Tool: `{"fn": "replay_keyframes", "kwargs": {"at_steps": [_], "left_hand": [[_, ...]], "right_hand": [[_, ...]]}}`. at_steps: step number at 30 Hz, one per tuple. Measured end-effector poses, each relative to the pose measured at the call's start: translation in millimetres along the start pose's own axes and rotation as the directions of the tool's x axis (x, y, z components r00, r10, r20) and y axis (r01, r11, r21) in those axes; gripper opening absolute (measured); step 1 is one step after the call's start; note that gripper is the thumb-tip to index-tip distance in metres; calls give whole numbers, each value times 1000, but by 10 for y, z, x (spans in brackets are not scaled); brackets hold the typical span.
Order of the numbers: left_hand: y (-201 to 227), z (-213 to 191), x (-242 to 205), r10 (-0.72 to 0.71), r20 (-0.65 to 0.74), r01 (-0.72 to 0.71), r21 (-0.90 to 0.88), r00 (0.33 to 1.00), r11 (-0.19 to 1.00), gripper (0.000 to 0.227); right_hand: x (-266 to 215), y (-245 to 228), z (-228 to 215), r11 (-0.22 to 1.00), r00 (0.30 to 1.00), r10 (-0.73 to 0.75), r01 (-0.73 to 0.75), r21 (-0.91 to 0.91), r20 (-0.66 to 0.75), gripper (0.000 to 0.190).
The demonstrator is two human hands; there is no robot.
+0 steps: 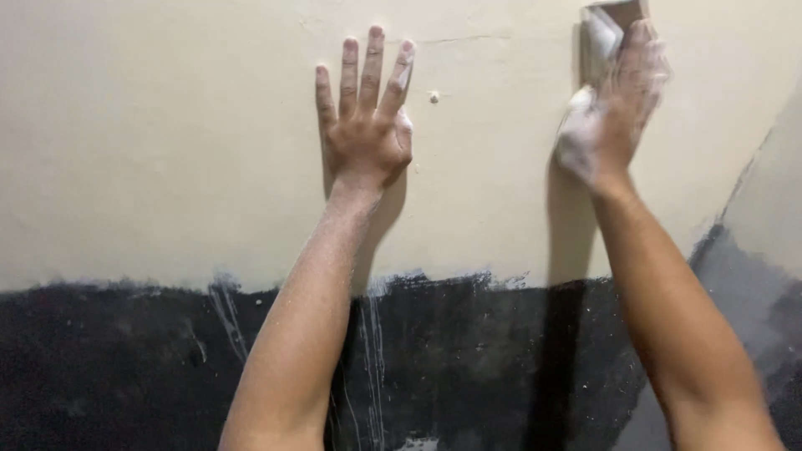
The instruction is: The person sands a wall by hand using sandpaper, alternating between rubbing the surface with the paper and feeling the wall with their bare hand.
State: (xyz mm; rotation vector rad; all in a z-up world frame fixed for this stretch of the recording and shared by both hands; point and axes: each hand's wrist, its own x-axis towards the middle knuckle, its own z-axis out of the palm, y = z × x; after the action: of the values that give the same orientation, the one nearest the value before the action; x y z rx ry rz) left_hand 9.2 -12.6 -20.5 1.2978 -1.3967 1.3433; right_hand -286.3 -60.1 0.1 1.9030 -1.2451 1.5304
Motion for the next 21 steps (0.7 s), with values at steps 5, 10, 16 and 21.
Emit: {"fn": "replay_keyframes", "kwargs": {"at_steps": [5,10,16,21], "left_hand": [[29,-10,30,0,-10,0,-11,1000,1000,76],[24,-25,38,-4,20,4,8,1000,1000,76],[22,-13,34,4,1,-4,38,1000,999,70],[23,-41,30,17,15,-18,55,1000,998,69]], "right_hand": [[304,405,46,901,899,430,-433,-35,-82,59],[257,645,300,856,850,499,-513,-57,-167,56],[-94,700,413,985,986,-114,96,-143,-122,79],[-51,799,437,962,995,-104,100,-254,1,79]]}}
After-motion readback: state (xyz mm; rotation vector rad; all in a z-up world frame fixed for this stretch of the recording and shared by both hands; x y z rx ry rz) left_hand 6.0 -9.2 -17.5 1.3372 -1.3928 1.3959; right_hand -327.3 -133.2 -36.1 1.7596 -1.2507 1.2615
